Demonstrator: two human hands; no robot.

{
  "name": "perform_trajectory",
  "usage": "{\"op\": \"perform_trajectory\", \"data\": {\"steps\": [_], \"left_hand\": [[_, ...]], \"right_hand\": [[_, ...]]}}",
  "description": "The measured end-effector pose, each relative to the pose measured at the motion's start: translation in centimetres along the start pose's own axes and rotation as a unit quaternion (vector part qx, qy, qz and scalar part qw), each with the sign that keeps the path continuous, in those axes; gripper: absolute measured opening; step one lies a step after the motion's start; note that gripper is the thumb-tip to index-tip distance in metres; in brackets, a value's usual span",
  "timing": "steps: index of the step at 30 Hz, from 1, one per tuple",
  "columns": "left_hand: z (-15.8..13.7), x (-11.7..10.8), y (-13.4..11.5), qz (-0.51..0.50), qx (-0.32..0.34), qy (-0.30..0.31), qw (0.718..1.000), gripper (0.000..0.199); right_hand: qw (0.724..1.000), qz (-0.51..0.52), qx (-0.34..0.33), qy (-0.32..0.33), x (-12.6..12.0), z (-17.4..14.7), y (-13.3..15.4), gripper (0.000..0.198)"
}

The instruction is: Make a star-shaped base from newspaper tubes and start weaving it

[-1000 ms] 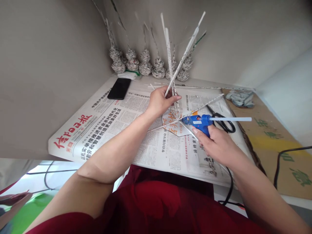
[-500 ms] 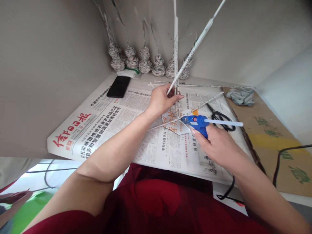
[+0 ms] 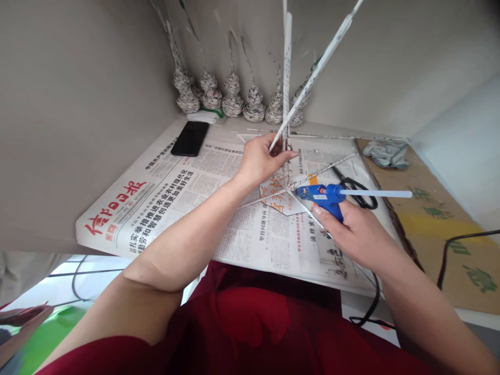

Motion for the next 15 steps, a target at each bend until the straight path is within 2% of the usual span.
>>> {"op": "perform_trajectory", "data": {"steps": [5, 15], "left_hand": [[-0.15, 0.07, -0.31, 0.006, 0.008, 0.002, 1.0, 0.024], [-0.48, 0.44, -0.54, 0.047, 0.078, -0.003, 0.996, 0.03]], "right_hand": [[1.0, 0.003, 0.006, 0.003, 0.08, -0.09, 0.01, 0.039], [0.999, 0.03, -0.015, -0.024, 0.04, -0.08, 0.09, 0.039]]}}
Point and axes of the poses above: each hand's wrist, its own z-axis towards the middle knuckle, its own x-axis out of the palm, y = z × x, the point moved 2 cm from there along z, towards the middle knuckle, and after that the axes turned 13 degrees about x, right-handed, at the moved point
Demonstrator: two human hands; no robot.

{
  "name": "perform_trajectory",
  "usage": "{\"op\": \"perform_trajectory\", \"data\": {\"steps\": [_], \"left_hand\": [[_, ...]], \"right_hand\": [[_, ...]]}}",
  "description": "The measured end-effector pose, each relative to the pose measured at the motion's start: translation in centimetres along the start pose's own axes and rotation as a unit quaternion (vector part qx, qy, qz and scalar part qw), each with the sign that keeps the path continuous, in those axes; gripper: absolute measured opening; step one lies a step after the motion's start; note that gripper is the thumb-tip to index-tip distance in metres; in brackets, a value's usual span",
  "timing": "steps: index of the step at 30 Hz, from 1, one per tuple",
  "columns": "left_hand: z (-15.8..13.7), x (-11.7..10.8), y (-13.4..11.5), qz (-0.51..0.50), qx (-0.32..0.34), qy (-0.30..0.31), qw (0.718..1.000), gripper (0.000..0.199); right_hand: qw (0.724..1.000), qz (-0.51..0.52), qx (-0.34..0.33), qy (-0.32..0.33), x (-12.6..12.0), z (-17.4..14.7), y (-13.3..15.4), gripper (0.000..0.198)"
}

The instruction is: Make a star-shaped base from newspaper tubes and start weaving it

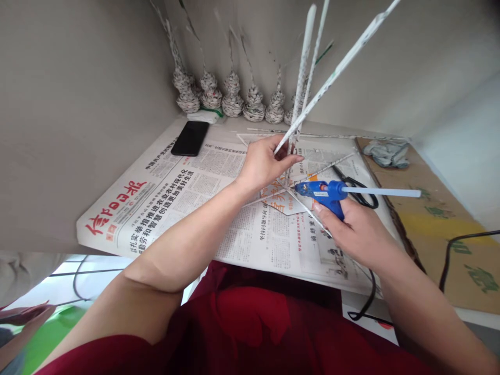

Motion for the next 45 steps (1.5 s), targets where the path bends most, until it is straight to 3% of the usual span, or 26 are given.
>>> {"op": "perform_trajectory", "data": {"steps": [33, 39, 45], "left_hand": [[-0.9, 0.9, -1.1, 0.031, 0.045, 0.04, 0.998, 0.025], [-0.8, 0.8, -1.2, -0.097, 0.007, 0.062, 0.993, 0.043], [-0.6, 0.3, -2.3, -0.236, -0.069, 0.147, 0.958, 0.047]], "right_hand": [[0.997, 0.062, 0.023, 0.045, 0.9, 1.2, 0.0, 0.04], [0.995, 0.073, 0.024, 0.058, 1.3, 1.9, -0.7, 0.039], [0.994, 0.092, -0.012, 0.058, 1.1, 2.2, -1.0, 0.038]]}}
Point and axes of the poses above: each hand's wrist, its own z-axis towards the middle knuckle, its own x-axis out of the palm, y = z × x, the point moved 2 cm from there along z, towards the middle knuckle, and after that the axes turned 13 degrees about x, right-handed, at the moved point
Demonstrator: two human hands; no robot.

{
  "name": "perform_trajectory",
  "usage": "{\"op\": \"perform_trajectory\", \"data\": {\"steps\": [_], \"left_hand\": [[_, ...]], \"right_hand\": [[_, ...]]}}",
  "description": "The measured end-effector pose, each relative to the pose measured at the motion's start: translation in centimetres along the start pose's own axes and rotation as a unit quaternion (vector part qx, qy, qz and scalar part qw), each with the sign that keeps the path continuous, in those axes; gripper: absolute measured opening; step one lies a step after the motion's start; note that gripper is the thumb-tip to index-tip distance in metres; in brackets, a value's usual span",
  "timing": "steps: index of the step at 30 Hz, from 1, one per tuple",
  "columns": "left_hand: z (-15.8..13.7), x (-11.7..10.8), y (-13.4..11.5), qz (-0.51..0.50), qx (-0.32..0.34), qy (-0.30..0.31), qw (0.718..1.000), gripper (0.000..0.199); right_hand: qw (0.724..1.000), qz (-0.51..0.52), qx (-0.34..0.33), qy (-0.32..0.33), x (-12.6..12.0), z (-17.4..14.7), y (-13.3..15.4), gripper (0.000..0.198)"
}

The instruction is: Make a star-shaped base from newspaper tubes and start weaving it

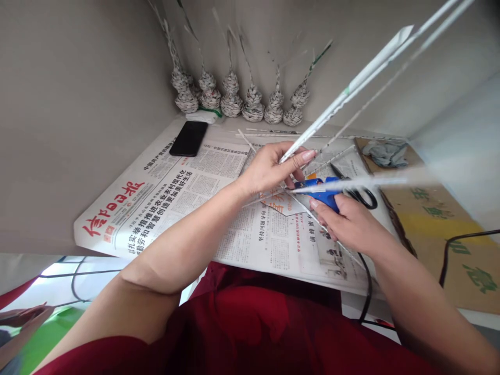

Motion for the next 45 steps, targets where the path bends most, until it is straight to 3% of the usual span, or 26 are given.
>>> {"op": "perform_trajectory", "data": {"steps": [4, 9, 13, 17, 24, 29, 45], "left_hand": [[0.1, -0.2, 0.1, 0.043, 0.013, 0.013, 0.999, 0.038], [0.3, -1.2, 1.2, 0.246, 0.081, -0.043, 0.965, 0.029], [0.4, -1.4, 1.5, 0.281, 0.091, -0.007, 0.955, 0.024], [0.3, -1.4, 2.1, 0.305, 0.06, 0.066, 0.948, 0.012], [0.1, -1.8, 2.8, 0.336, -0.026, 0.165, 0.927, 0.045], [0.1, -1.5, 2.5, 0.361, -0.031, 0.2, 0.91, 0.067], [-0.2, -1.0, 3.0, 0.374, -0.079, 0.219, 0.898, 0.076]], "right_hand": [[1.0, 0.012, 0.002, 0.0, -0.1, 0.0, 0.0, 0.035], [1.0, 0.021, 0.0, 0.007, 0.0, 0.2, -0.1, 0.036], [1.0, 0.02, 0.005, 0.017, 0.0, 0.3, -0.2, 0.039], [0.999, 0.019, 0.024, 0.023, 0.0, 0.3, -0.5, 0.04], [0.996, 0.046, 0.059, 0.047, 0.3, 0.4, -0.9, 0.043], [0.987, 0.1, 0.084, 0.09, 0.5, 0.4, -0.7, 0.041], [0.964, 0.226, 0.078, 0.112, -0.1, -0.1, -0.8, 0.035]]}}
Point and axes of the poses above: each hand's wrist, its own z-axis towards the middle knuckle, its own x-axis out of the palm, y = z × x, the point moved 2 cm from there along z, towards the middle knuckle, and after that the axes turned 13 degrees about x, right-handed, at the moved point
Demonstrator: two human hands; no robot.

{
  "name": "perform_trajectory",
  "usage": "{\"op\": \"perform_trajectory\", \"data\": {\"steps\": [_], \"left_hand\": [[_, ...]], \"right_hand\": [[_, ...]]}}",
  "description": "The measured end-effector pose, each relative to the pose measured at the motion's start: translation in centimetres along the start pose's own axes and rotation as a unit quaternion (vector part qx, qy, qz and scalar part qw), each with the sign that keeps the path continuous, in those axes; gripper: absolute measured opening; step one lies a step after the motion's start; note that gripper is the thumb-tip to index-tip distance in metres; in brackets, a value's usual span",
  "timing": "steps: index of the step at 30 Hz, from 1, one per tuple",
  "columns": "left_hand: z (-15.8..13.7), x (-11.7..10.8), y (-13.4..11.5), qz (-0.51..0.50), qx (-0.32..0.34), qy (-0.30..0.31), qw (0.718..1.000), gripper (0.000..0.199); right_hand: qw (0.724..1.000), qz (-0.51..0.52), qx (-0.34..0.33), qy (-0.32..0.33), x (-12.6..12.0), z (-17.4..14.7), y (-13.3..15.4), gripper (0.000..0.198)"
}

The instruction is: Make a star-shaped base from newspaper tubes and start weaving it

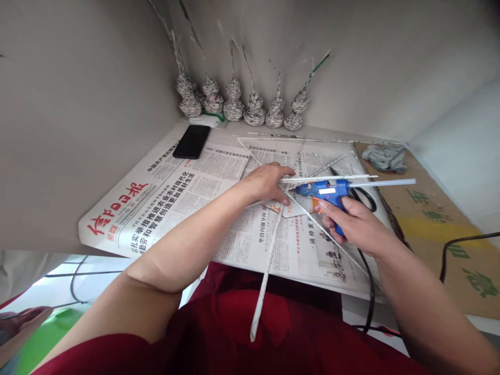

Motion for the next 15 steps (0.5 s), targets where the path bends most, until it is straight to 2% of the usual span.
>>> {"op": "perform_trajectory", "data": {"steps": [10, 12, 15], "left_hand": [[0.05, 0.06, 0.15, -0.002, 0.009, -0.008, 1.0, 0.08], [0.06, -0.03, 0.23, -0.012, 0.014, -0.015, 1.0, 0.066], [0.22, -0.06, 0.43, -0.027, 0.004, -0.053, 0.998, 0.034]], "right_hand": [[0.999, -0.036, 0.002, -0.017, 0.48, 0.5, -0.25, 0.032], [0.999, -0.048, 0.001, -0.018, 0.53, 0.58, -0.32, 0.032], [0.998, -0.058, -0.005, -0.016, 0.53, 0.66, -0.51, 0.033]]}}
Point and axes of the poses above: each hand's wrist, its own z-axis towards the middle knuckle, its own x-axis out of the palm, y = z × x, the point moved 2 cm from there along z, towards the middle knuckle, and after that the axes turned 13 degrees about x, right-handed, at the moved point
